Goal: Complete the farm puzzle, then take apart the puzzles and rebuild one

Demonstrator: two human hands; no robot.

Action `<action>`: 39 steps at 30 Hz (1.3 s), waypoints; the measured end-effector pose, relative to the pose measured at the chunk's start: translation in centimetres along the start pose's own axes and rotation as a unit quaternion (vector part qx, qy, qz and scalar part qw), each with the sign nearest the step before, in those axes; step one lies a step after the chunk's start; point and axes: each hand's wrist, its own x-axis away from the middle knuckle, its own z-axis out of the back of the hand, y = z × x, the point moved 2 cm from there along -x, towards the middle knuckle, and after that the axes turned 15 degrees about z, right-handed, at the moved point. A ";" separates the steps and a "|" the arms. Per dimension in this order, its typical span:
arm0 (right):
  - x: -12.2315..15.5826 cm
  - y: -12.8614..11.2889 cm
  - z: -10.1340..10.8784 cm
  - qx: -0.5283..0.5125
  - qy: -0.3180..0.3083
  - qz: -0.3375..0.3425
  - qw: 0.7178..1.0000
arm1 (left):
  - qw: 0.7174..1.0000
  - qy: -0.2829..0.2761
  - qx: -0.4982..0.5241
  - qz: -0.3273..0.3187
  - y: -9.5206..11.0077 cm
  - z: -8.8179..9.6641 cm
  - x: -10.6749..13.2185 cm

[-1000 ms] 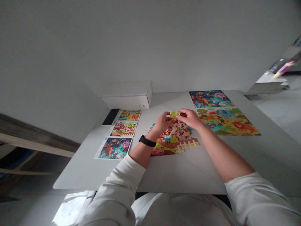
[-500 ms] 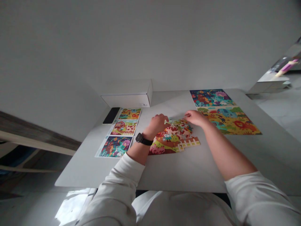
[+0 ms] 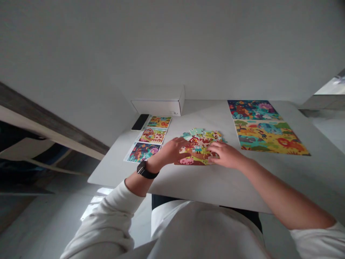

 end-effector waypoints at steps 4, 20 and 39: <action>0.5 -1.3 -2.8 0.073 0.006 0.047 0.996 | 0.999 0.012 -0.042 0.015 -0.2 -3.6 3.6; -1.2 -1.9 -4.0 0.141 0.001 0.051 0.989 | 0.987 -0.012 -0.137 0.088 1.3 -2.9 3.3; -2.5 0.1 -3.4 0.112 -0.013 0.105 0.988 | 0.982 0.040 -0.072 0.170 -0.1 -2.0 0.8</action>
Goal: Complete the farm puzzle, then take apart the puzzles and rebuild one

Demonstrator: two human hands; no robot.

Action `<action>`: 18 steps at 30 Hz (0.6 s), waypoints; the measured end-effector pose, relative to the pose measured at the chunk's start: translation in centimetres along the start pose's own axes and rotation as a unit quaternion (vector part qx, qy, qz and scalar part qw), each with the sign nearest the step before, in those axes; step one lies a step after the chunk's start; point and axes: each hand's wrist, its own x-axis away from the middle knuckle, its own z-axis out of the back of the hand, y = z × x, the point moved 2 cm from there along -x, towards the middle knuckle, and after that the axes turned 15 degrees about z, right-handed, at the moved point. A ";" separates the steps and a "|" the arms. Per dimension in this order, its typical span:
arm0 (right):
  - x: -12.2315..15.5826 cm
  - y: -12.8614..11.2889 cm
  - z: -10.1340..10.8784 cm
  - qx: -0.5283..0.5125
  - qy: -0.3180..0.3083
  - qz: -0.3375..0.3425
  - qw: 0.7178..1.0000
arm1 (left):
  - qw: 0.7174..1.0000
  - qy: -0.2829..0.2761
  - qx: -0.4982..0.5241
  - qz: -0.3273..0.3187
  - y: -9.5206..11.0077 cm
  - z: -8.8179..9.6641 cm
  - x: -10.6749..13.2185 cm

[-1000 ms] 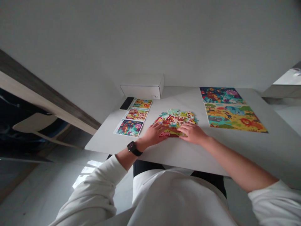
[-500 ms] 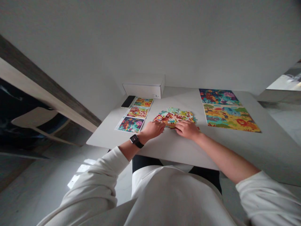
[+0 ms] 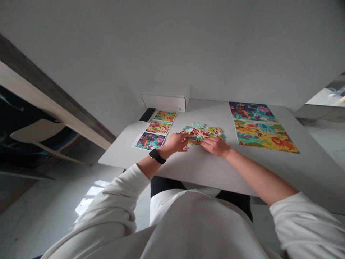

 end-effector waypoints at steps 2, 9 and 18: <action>-0.4 -0.1 0.2 0.000 -0.003 0.002 1.000 | 0.999 0.018 0.026 0.014 0.3 0.1 -1.2; -0.4 -0.6 2.2 -0.018 0.073 -0.057 0.996 | 0.998 0.019 0.005 -0.063 1.6 -0.9 -1.9; -0.1 2.9 3.7 0.042 0.114 -0.180 0.976 | 0.997 -0.007 -0.011 -0.073 -1.4 -1.9 1.9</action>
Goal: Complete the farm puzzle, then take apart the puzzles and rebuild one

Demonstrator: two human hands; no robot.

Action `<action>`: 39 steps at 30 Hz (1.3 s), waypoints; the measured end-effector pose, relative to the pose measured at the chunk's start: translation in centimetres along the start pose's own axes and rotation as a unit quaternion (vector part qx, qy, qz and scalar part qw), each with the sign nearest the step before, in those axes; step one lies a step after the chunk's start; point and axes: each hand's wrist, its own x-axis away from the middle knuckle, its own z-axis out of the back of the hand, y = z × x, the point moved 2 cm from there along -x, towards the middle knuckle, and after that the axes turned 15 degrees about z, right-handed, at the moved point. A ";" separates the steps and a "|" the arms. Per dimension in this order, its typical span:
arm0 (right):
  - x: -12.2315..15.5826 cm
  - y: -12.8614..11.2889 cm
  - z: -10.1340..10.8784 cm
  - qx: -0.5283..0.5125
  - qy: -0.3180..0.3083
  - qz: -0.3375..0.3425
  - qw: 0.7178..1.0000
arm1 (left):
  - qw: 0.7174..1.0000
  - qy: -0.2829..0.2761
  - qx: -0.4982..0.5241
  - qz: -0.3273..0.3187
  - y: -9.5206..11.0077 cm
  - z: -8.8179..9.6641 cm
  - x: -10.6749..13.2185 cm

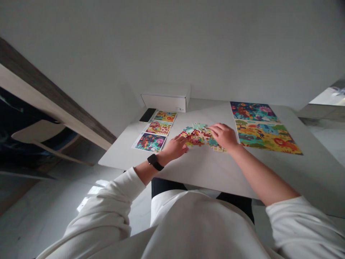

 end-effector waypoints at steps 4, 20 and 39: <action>-0.5 -1.3 -2.5 -0.013 -0.052 0.051 0.997 | 1.000 -0.003 0.014 -0.021 -0.3 0.0 1.0; -1.8 -8.2 -4.3 -0.042 -0.157 0.180 0.970 | 1.000 -0.010 0.008 0.018 -3.0 1.1 4.8; -2.2 -8.1 -5.4 -0.086 -0.161 0.154 0.971 | 0.979 -0.024 0.188 0.071 -2.7 2.3 1.3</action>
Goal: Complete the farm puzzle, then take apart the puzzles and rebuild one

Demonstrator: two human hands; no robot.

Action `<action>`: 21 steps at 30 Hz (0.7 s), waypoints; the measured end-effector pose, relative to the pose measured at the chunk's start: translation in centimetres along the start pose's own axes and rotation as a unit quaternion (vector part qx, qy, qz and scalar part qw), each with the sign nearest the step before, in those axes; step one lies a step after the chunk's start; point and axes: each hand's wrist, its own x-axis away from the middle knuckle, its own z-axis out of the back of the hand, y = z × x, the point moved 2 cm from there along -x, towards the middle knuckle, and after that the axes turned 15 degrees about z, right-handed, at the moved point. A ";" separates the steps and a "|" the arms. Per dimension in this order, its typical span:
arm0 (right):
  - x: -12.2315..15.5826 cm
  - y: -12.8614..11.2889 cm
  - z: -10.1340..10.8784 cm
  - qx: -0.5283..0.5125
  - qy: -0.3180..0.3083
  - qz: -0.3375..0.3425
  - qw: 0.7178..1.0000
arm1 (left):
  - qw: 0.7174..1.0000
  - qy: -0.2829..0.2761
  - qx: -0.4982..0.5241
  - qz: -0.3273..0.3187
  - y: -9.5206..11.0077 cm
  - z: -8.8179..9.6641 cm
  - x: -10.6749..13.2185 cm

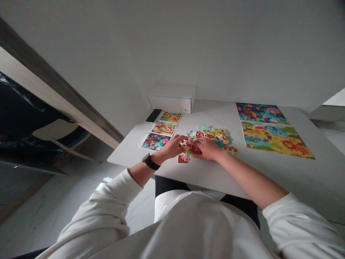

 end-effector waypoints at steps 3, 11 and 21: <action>-0.3 0.1 0.0 0.010 -0.005 0.012 1.000 | 0.995 0.015 0.083 0.047 -0.8 0.2 -1.1; 0.3 0.3 -0.1 0.030 0.062 0.041 0.997 | 0.991 0.076 -0.083 -0.071 0.8 0.5 -0.5; 1.3 1.9 1.7 0.022 0.182 0.017 0.983 | 0.981 0.054 -0.174 -0.065 4.4 -1.8 -1.5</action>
